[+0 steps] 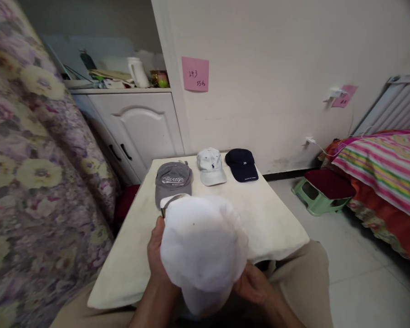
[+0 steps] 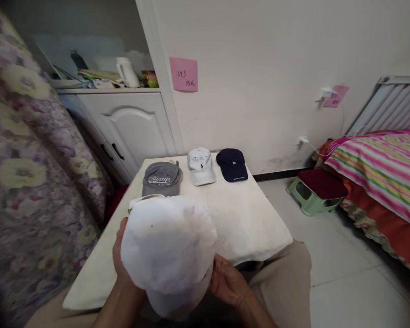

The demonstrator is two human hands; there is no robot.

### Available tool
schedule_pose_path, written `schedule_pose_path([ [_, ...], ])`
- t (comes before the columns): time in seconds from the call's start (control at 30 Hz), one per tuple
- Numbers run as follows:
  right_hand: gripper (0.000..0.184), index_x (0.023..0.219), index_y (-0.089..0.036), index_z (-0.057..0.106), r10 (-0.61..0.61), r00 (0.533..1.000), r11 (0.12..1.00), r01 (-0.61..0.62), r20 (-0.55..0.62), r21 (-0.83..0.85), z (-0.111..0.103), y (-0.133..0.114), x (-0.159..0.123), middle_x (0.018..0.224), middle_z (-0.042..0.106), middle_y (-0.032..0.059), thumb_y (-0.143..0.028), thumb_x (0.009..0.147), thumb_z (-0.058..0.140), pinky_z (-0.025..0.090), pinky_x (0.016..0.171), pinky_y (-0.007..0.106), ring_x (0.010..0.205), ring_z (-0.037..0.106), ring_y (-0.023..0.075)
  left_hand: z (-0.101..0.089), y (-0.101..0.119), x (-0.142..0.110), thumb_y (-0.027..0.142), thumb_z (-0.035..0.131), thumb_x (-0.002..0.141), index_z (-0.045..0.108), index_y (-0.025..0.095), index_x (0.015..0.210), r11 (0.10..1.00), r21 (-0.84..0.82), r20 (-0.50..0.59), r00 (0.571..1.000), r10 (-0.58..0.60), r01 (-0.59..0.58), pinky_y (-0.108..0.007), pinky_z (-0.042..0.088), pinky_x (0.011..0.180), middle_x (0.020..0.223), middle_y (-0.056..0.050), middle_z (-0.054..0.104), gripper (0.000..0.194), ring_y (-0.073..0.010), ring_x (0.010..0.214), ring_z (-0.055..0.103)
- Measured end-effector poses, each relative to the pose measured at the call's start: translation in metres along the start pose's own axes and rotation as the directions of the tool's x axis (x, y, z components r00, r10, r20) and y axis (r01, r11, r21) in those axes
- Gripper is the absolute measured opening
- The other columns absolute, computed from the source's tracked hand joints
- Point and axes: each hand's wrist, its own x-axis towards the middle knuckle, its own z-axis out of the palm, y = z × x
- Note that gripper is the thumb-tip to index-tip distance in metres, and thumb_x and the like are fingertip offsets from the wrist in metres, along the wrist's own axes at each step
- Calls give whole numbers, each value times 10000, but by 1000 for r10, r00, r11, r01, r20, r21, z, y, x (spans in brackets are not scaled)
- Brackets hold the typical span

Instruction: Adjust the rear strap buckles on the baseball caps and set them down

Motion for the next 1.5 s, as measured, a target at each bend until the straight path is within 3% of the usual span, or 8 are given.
schedule_pose_path([
  [0.1,410,1078,-349,706,-24,991,979,50,-129,198,0,6,-5,1080,769,-9,-622,776,663,533,922,412,1043,706,260,-12,0,2,399,726,777,798,265,851,1000,-11,29,999,-16,16,-297,572,869,755,19,800,170,-264,929,753],
  [0.23,361,931,-258,760,16,977,896,80,-213,436,-12,-9,-16,947,800,15,-395,619,878,559,845,330,887,737,233,-25,-2,1,561,619,838,782,198,1004,987,-14,29,987,-160,160,-379,554,924,877,-65,807,431,-332,1064,711],
  [0.4,388,1001,-211,770,-5,981,914,83,-194,397,-34,-26,-29,998,802,70,-334,648,873,556,879,370,887,747,264,-41,-7,0,491,516,944,675,150,1252,958,-62,-8,960,-281,280,-439,545,941,1012,-116,792,486,-334,1016,729],
  [0.67,334,972,-181,781,-14,966,924,112,-260,366,-55,-27,-48,927,809,72,-286,663,852,563,811,324,818,749,241,-45,-16,10,137,503,953,728,115,959,950,-180,-190,938,-289,256,-269,587,824,902,-71,803,226,-191,815,765],
  [0.87,294,911,-209,793,-31,947,919,153,-320,364,-61,-25,-59,869,811,29,-297,642,871,573,771,290,760,744,206,-38,-33,16,154,574,931,717,147,978,921,-127,-203,899,-388,369,-335,607,804,822,-40,798,151,-224,767,770],
  [1.13,343,991,-184,782,-13,943,918,143,-333,370,-72,-25,-66,951,810,59,-270,666,846,575,822,330,826,754,238,-34,-41,20,242,559,955,709,136,1075,876,-106,-206,851,-483,471,-399,600,815,838,-76,799,219,-281,812,772],
  [1.33,380,1046,-191,765,15,946,915,118,-324,386,-74,-20,-69,994,806,60,-272,685,851,560,858,317,886,753,228,-41,-46,26,147,608,903,706,146,1064,889,-126,-234,858,-457,440,-363,591,833,776,-38,796,189,-248,758,773],
  [1.5,373,1029,-199,773,-11,944,907,148,-330,393,-71,-21,-67,998,807,58,-266,673,865,565,858,323,885,754,234,-45,-50,25,325,624,910,677,130,1209,849,-48,-157,836,-526,526,-426,580,852,849,-85,805,361,-307,824,769],
])
